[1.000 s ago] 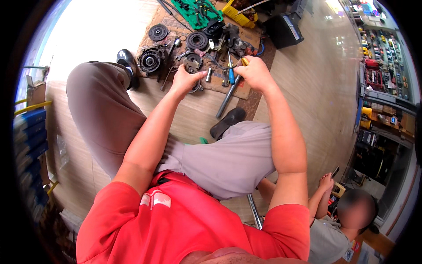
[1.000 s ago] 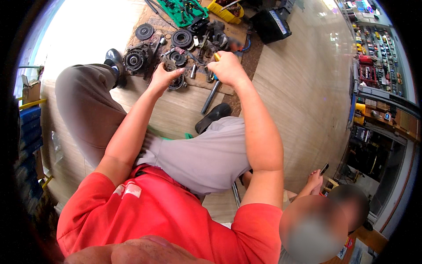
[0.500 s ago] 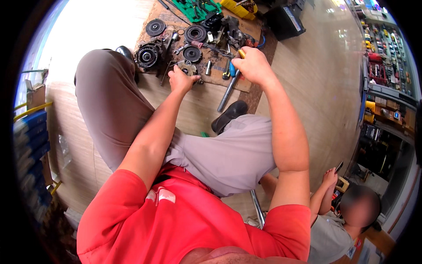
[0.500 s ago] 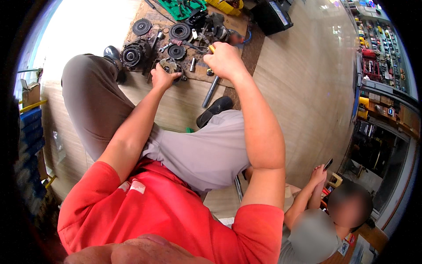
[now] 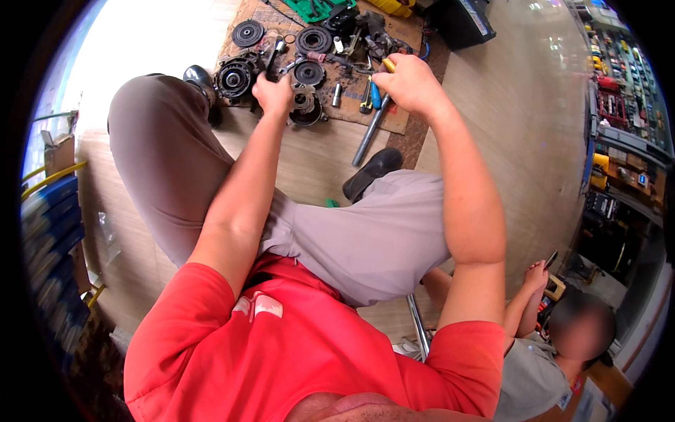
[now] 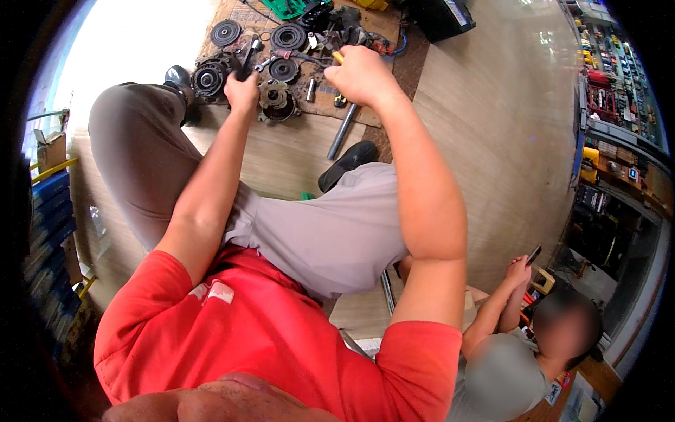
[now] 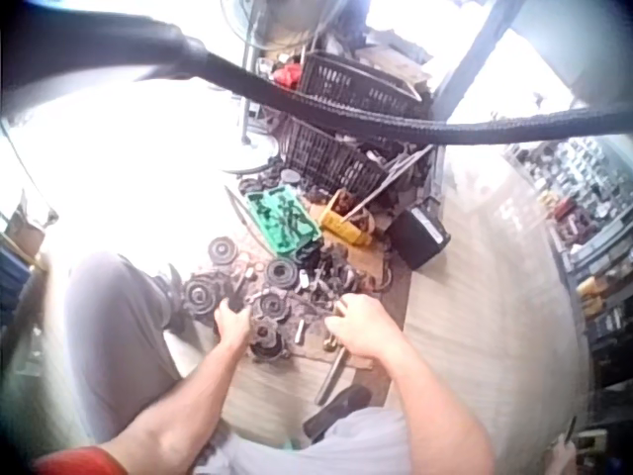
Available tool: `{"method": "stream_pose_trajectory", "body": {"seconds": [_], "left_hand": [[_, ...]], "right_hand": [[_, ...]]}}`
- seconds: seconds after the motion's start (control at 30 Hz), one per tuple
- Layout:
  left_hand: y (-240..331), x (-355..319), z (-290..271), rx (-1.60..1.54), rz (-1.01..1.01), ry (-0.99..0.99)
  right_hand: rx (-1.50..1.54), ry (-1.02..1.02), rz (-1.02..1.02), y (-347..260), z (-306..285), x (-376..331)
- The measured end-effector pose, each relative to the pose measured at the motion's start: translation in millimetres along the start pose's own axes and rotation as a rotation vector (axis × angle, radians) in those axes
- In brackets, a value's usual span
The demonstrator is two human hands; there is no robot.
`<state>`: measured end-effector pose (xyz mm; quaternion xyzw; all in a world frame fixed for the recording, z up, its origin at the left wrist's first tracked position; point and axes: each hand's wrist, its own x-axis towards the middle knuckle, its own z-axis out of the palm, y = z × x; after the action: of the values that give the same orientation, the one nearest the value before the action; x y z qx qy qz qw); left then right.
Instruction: The person disassembles a small motor by removing screws with a screwdriver, tapping the casing with a hammer to loosen parts, and pulling internal components out by hand.
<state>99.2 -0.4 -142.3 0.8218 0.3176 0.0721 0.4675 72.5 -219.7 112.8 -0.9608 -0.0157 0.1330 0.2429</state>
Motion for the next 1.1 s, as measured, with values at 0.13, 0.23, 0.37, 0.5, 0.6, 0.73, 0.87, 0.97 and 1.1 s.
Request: {"method": "stream_pose_trajectory", "body": {"seconds": [0.13,0.23,0.37,0.5,0.6,0.73,0.87,0.97,1.1], "left_hand": [[43.4,-2.9,-17.9,-0.199,0.093,-0.071],[82.0,-30.7,-52.3,-0.434,-0.037,-0.315],[42.2,-25.6,-32.5,-0.582,-0.325,-0.782],[62.7,-67.7,-38.1,-0.732,-0.414,-0.957],[65.8,-71.3,-41.8,-0.935,-0.517,-0.986],[31.2,-37.7,-25.8,-1.294,-0.579,-1.145],[52.3,-61.3,-21.7,-1.395,-0.554,-1.171],[54.6,-63.3,-23.7,-1.349,-0.480,-1.109],[50.2,-56.2,-21.6,-1.223,-0.505,-0.936]], "right_hand": [[0.085,-0.021,0.022,3.7,-6.3,-3.4],[0.319,-0.100,0.086,-0.5,-14.1,-5.3],[0.678,-0.240,0.181,-18.3,-20.2,-7.9],[0.891,-0.364,0.208,-23.6,-24.8,-20.5],[0.903,-0.404,0.193,-30.7,-24.2,-26.8],[0.882,-0.427,0.160,-39.6,-21.9,-29.6],[0.913,-0.422,0.206,-8.8,-20.1,-34.4],[0.956,-0.382,0.292,-14.6,-19.6,-36.8],[1.028,-0.353,0.332,-22.2,-22.9,-46.3]]}}
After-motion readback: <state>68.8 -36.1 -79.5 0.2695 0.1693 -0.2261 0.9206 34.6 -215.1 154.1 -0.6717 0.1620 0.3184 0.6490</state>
